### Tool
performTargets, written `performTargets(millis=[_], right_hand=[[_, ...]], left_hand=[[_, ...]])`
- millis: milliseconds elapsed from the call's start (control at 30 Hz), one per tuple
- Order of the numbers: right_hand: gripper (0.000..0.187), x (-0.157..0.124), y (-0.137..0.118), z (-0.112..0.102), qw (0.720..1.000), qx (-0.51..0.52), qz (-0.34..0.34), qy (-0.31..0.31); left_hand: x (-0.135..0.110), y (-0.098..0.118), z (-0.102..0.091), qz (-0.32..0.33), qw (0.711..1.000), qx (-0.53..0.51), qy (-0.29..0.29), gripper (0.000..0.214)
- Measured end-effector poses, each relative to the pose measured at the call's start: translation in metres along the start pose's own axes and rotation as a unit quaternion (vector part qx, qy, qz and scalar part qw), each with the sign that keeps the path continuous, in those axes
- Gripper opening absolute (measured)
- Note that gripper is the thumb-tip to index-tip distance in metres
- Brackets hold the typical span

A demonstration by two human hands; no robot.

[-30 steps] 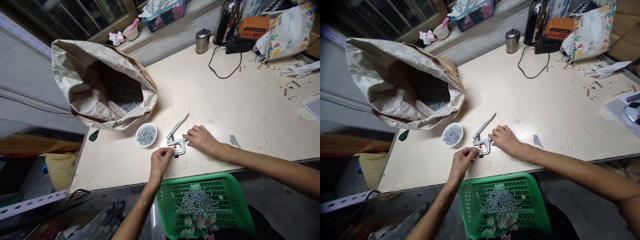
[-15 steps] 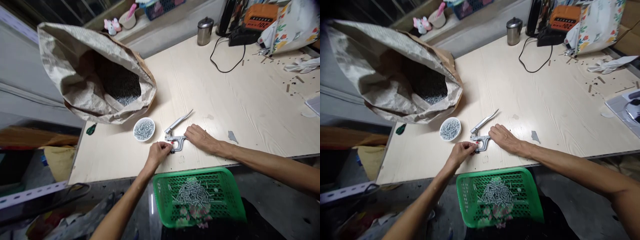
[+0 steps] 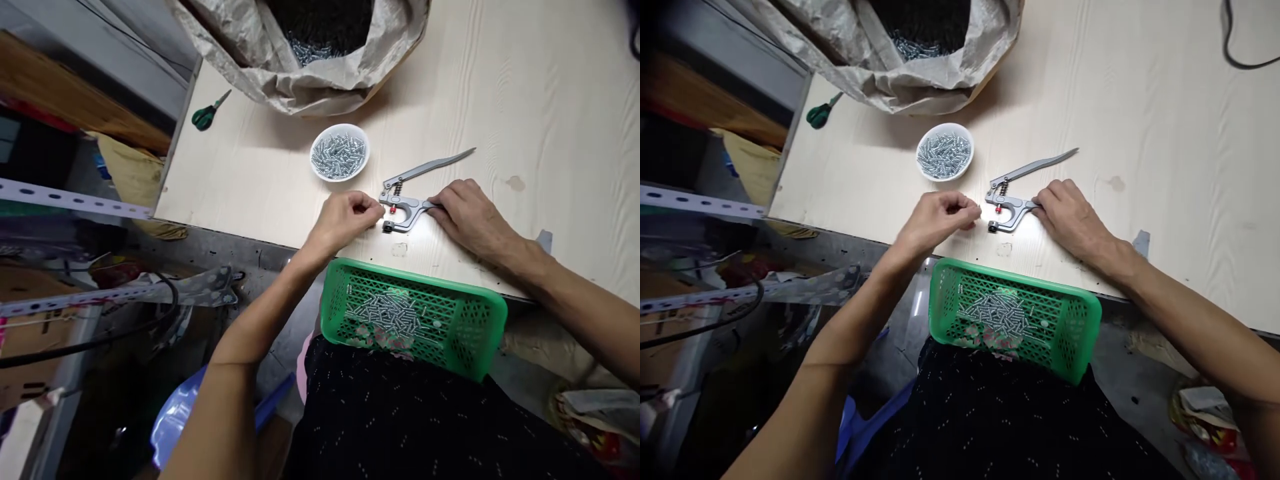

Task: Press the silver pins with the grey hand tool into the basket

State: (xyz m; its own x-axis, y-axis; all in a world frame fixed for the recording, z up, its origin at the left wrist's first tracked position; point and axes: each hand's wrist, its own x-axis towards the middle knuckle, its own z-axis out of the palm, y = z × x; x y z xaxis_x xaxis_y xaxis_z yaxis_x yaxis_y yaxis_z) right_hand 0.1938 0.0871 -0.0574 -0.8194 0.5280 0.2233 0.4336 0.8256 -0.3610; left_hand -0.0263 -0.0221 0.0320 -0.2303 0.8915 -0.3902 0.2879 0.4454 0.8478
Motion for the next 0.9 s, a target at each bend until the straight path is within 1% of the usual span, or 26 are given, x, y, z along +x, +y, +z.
performTargets(millis=[33,67,100,133,233,333,433,533,600,667,733,833,900], right_hand=[[0.027,0.0,0.001,0.0,1.0,0.002,-0.001,0.002],[0.027,0.0,0.001,0.0,1.0,0.004,-0.003,0.003],[0.026,0.0,0.002,0.0,1.0,0.005,-0.005,0.003],[0.026,0.0,0.002,0.0,1.0,0.006,-0.006,0.002],[0.025,0.002,0.002,0.001,1.0,0.014,-0.006,0.001],[0.023,0.004,0.001,0.004,1.0,0.021,-0.005,0.012],[0.02,0.006,-0.001,0.004,1.0,0.02,-0.003,0.012],[0.017,0.009,-0.007,0.0,1.0,0.01,0.01,-0.007],[0.018,0.012,-0.011,-0.004,0.999,-0.008,0.027,-0.025],[0.018,0.016,-0.012,-0.006,0.997,-0.04,0.036,-0.061],[0.017,0.019,-0.012,-0.008,0.992,-0.073,0.041,-0.089],[0.017,0.021,-0.011,-0.012,0.989,-0.105,0.04,-0.098],[0.017,0.02,-0.013,-0.015,0.988,-0.116,0.038,-0.093]], left_hand=[[-0.018,0.004,-0.007,-0.015,0.998,-0.045,-0.047,0.016],[-0.036,0.007,-0.013,-0.044,0.99,-0.083,-0.105,0.017],[-0.055,0.007,-0.019,-0.078,0.977,-0.111,-0.164,0.016],[-0.072,0.004,-0.023,-0.103,0.963,-0.134,-0.21,0.015],[-0.111,-0.018,-0.024,-0.174,0.922,-0.198,-0.285,0.015],[-0.13,-0.044,-0.018,-0.223,0.883,-0.245,-0.333,0.018],[-0.139,-0.06,-0.016,-0.225,0.87,-0.267,-0.349,0.022],[-0.141,-0.063,-0.017,-0.216,0.87,-0.236,-0.375,0.018],[-0.139,-0.061,-0.018,-0.207,0.88,-0.185,-0.386,0.016],[-0.131,-0.059,-0.018,-0.193,0.893,-0.146,-0.379,0.018],[-0.121,-0.057,-0.017,-0.185,0.903,-0.132,-0.364,0.022],[-0.11,-0.05,-0.011,-0.174,0.916,-0.109,-0.343,0.027],[-0.106,-0.039,0.0,-0.157,0.923,-0.084,-0.343,0.027]])
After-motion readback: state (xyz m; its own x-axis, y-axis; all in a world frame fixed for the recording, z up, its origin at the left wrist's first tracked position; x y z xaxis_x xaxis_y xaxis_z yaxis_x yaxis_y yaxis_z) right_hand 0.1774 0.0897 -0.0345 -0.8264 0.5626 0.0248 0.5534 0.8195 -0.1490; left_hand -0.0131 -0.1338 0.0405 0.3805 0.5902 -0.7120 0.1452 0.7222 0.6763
